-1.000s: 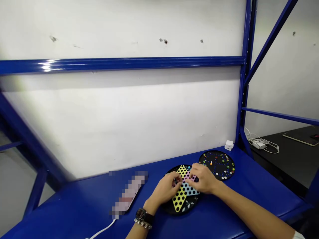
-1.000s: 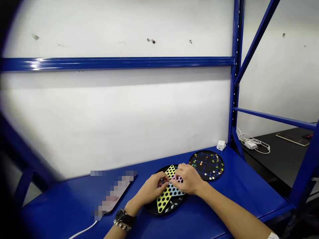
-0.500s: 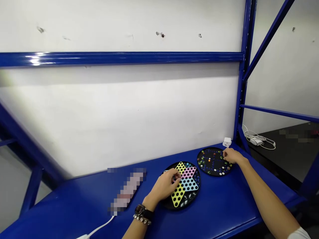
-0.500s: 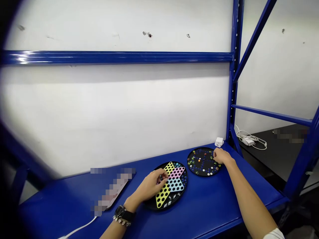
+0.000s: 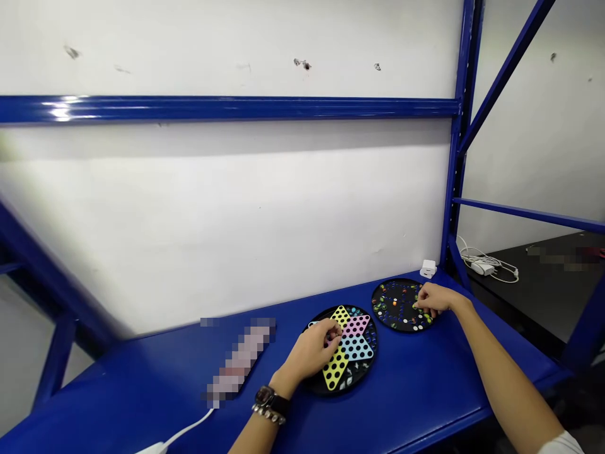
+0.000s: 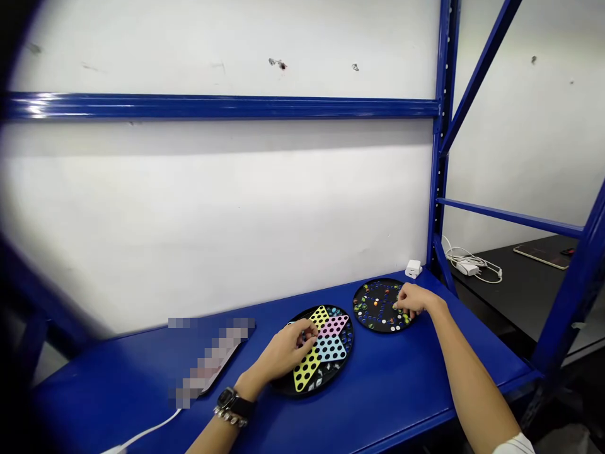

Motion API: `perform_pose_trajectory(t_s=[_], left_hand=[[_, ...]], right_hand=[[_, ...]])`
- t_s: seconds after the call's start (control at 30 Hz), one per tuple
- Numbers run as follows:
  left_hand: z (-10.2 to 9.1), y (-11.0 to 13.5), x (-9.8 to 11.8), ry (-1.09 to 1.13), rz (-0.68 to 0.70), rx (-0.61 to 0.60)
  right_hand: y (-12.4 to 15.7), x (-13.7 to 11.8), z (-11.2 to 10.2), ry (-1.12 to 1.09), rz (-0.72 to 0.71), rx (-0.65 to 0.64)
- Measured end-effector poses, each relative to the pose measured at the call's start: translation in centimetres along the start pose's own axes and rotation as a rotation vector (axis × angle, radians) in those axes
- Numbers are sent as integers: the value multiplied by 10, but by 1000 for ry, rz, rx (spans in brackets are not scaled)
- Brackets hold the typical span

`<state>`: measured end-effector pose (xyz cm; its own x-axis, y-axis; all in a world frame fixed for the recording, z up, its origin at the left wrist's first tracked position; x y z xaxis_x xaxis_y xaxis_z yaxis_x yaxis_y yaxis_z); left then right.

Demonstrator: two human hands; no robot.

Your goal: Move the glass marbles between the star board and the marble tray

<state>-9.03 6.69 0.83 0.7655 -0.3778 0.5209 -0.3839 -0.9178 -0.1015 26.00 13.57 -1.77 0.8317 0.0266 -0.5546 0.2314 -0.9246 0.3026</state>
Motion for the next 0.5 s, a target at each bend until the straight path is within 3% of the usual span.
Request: perform_pose_trajectory(t_s=[0.33,0.5], left_hand=[[0,0,0,-7,-13,-3],[2,0,-2,-3,-6,10]], right_hand=[[7,-31,15,6,-111,-107],[4,-34,11,-12,-164,8]])
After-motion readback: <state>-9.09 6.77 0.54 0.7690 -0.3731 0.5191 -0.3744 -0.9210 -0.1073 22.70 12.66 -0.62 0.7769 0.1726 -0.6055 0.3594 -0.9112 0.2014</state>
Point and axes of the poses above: each hand's wrist, its own y-axis away from the middle knuckle, its own z-axis out of the palm, x = y × z, the point moved 4 cm from there along -y, towards the middle knuckle, and after that the axes turned 6 degrees about y, right-handed, at the moved point
